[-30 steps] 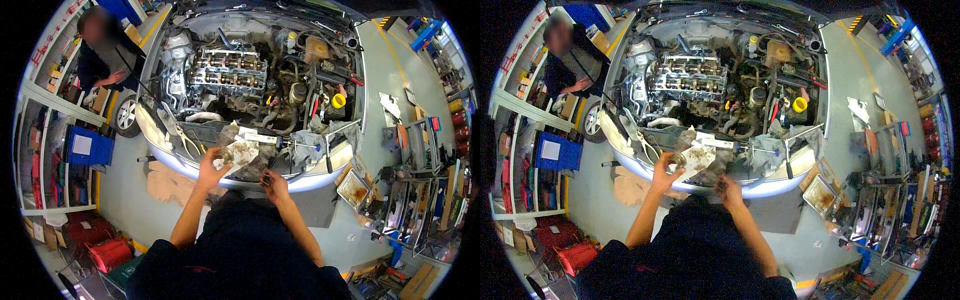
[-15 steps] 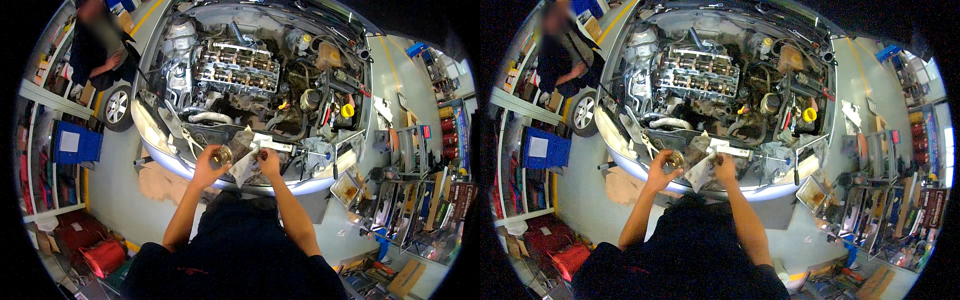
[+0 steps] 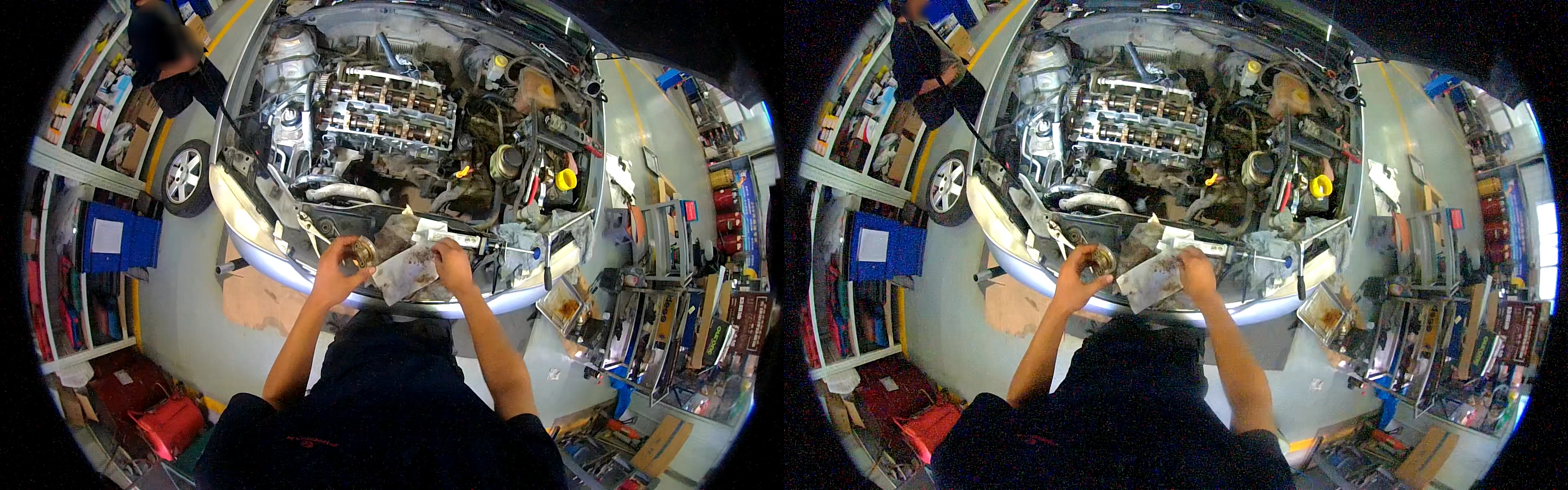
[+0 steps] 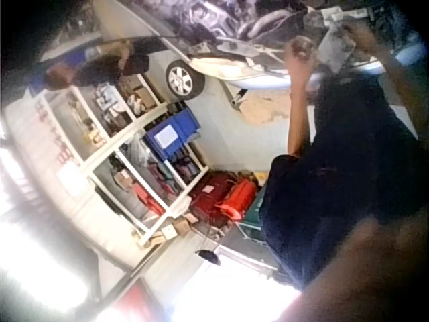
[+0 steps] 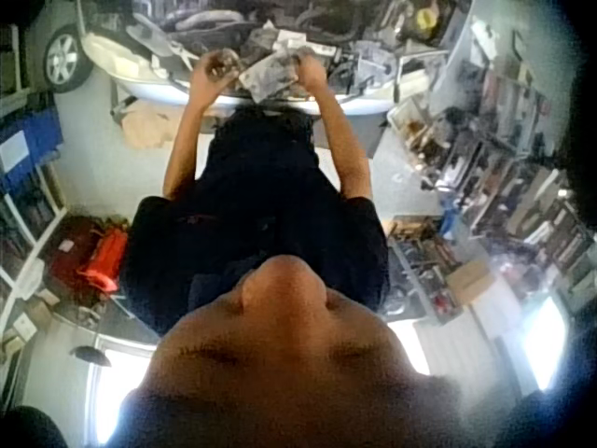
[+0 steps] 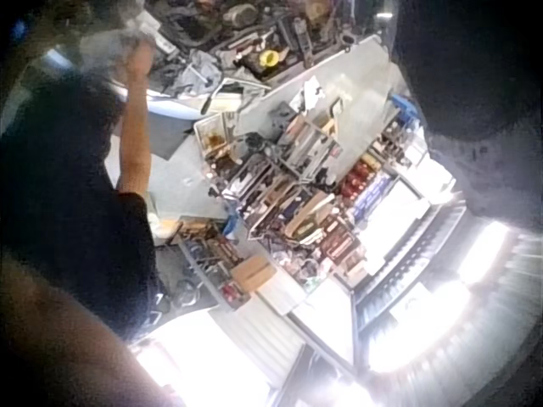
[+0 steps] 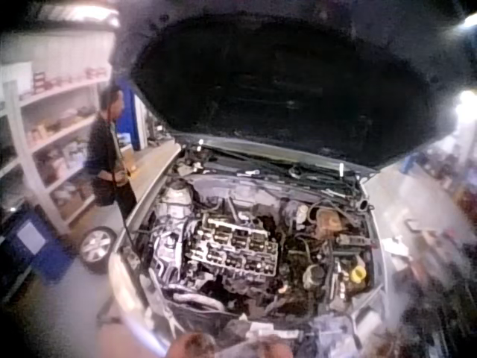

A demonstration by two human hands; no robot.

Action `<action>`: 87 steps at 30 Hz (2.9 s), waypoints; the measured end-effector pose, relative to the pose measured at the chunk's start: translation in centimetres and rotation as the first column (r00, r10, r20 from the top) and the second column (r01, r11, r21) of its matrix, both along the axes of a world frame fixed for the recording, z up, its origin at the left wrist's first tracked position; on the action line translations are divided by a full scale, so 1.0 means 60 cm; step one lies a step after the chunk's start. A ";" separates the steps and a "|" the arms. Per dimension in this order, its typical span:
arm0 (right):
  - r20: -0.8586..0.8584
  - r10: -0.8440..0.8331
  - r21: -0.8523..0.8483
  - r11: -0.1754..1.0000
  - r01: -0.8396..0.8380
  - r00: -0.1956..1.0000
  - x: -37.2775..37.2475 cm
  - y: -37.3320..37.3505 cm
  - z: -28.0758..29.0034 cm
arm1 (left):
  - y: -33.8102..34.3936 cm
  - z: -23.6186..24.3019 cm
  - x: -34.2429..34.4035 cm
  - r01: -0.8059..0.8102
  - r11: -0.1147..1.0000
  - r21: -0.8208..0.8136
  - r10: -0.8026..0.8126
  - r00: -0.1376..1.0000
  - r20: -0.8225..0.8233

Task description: The person cleans a small metal engine part with a cloth, then retrieves a caulking gun and applies sealant to the part. They place the part into the engine block and later retrieve it to apply more sealant.

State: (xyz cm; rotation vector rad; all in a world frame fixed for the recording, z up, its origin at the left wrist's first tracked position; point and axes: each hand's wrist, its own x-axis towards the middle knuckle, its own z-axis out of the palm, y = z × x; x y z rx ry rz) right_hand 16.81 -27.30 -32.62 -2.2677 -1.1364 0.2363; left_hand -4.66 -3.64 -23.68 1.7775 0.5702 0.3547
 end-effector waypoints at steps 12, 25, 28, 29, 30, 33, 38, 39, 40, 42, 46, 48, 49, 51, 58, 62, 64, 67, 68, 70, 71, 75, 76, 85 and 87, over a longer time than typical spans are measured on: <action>0.045 -0.119 0.025 0.993 0.118 0.992 -0.023 -0.015 -0.045 | -0.008 0.012 -0.007 0.047 0.996 -0.074 -0.046 0.999 0.012; -0.252 -0.400 0.188 0.873 0.450 0.881 -0.056 0.001 0.008 | -0.031 0.071 0.015 0.081 0.985 0.152 -0.083 0.997 0.003; -0.443 -0.337 0.285 0.826 0.487 0.830 -0.081 -0.013 0.073 | -0.042 0.097 0.030 0.085 0.918 0.389 -0.142 0.982 0.121; -0.484 -0.336 0.227 0.843 0.487 0.808 -0.092 -0.017 0.118 | -0.048 0.105 0.035 0.103 0.923 0.370 -0.155 0.981 0.114; -0.437 -0.305 0.255 0.860 0.442 0.846 -0.094 -0.030 0.118 | -0.056 0.112 0.042 0.127 0.928 0.349 -0.175 0.979 0.108; -0.423 -0.226 0.329 0.864 0.381 0.878 -0.099 -0.072 0.112 | -0.080 0.129 0.064 0.166 0.912 0.375 -0.221 0.969 0.108; -0.861 -0.116 0.246 0.758 0.605 0.495 -0.100 -0.127 0.167 | -0.125 0.131 0.101 0.146 0.944 0.296 -0.193 0.972 0.136; -0.931 -0.098 0.164 0.748 0.643 0.352 -0.099 -0.138 0.189 | -0.136 0.137 0.103 0.137 0.949 0.283 -0.178 0.976 0.124; -0.953 -0.062 0.151 0.754 0.640 0.298 -0.095 -0.149 0.188 | -0.148 0.138 0.106 0.119 0.947 0.299 -0.159 0.981 0.115; -0.983 0.015 0.130 0.764 0.632 0.184 -0.087 -0.172 0.179 | -0.175 0.142 0.114 0.084 0.938 0.336 -0.123 0.988 0.098; -0.923 0.285 0.023 0.710 0.704 -0.258 -0.097 -0.135 0.124 | -0.295 0.109 0.168 -0.043 0.994 -0.105 0.075 0.947 0.313; -0.804 0.419 -0.065 0.644 0.762 -0.423 -0.128 -0.105 0.174 | -0.361 0.078 0.191 -0.040 0.999 -0.022 0.044 0.978 0.204; -0.801 0.451 0.033 0.690 0.723 -0.393 -0.135 -0.115 0.148 | -0.368 0.092 0.204 -0.078 0.997 -0.014 0.079 0.974 0.213; -0.747 0.514 0.121 0.729 0.674 -0.421 -0.126 -0.150 0.198 | -0.352 0.105 0.222 -0.211 0.977 0.021 0.201 0.954 0.222; -0.873 0.472 0.481 0.790 0.380 0.125 -0.028 -0.261 0.382 | -0.351 0.284 0.215 -0.241 0.913 0.329 0.136 0.941 0.309; -0.572 0.497 0.773 0.592 0.228 0.652 0.012 -0.245 0.492 | -0.400 0.369 0.204 -0.231 0.882 0.412 0.074 0.928 0.364; -0.491 0.527 0.824 0.539 0.174 0.694 0.026 -0.249 0.519 | -0.418 0.396 0.203 -0.173 0.905 0.389 0.042 0.946 0.322; -0.503 0.561 0.819 0.552 0.156 0.658 0.035 -0.263 0.538 | -0.433 0.417 0.204 -0.169 0.922 0.348 0.030 0.928 0.371; -0.492 0.558 0.823 0.548 0.148 0.668 0.037 -0.268 0.542 | -0.437 0.423 0.206 -0.169 0.925 0.341 0.026 0.923 0.385; -0.473 0.551 0.830 0.541 0.138 0.688 0.039 -0.275 0.546 | -0.442 0.431 0.205 -0.154 0.932 0.328 0.022 0.927 0.374; -0.462 0.542 0.836 0.530 0.141 0.702 0.040 -0.277 0.548 | -0.443 0.434 0.207 -0.147 0.928 0.342 0.010 0.927 0.374; -0.462 0.508 0.842 0.509 0.179 0.727 0.040 -0.285 0.553 | -0.451 0.443 0.213 -0.146 0.904 0.403 -0.024 0.922 0.387; -0.470 0.501 0.840 0.507 0.193 0.727 0.040 -0.287 0.554 | -0.451 0.444 0.215 -0.136 0.902 0.411 -0.038 0.920 0.389; -0.485 0.455 0.852 0.440 0.285 0.747 0.035 -0.284 0.551 | -0.452 0.444 0.226 -0.084 0.909 0.409 -0.095 0.913 0.398; -0.479 0.449 0.856 0.429 0.288 0.755 0.036 -0.284 0.542 | -0.454 0.437 0.226 -0.066 0.933 0.355 -0.085 0.915 0.394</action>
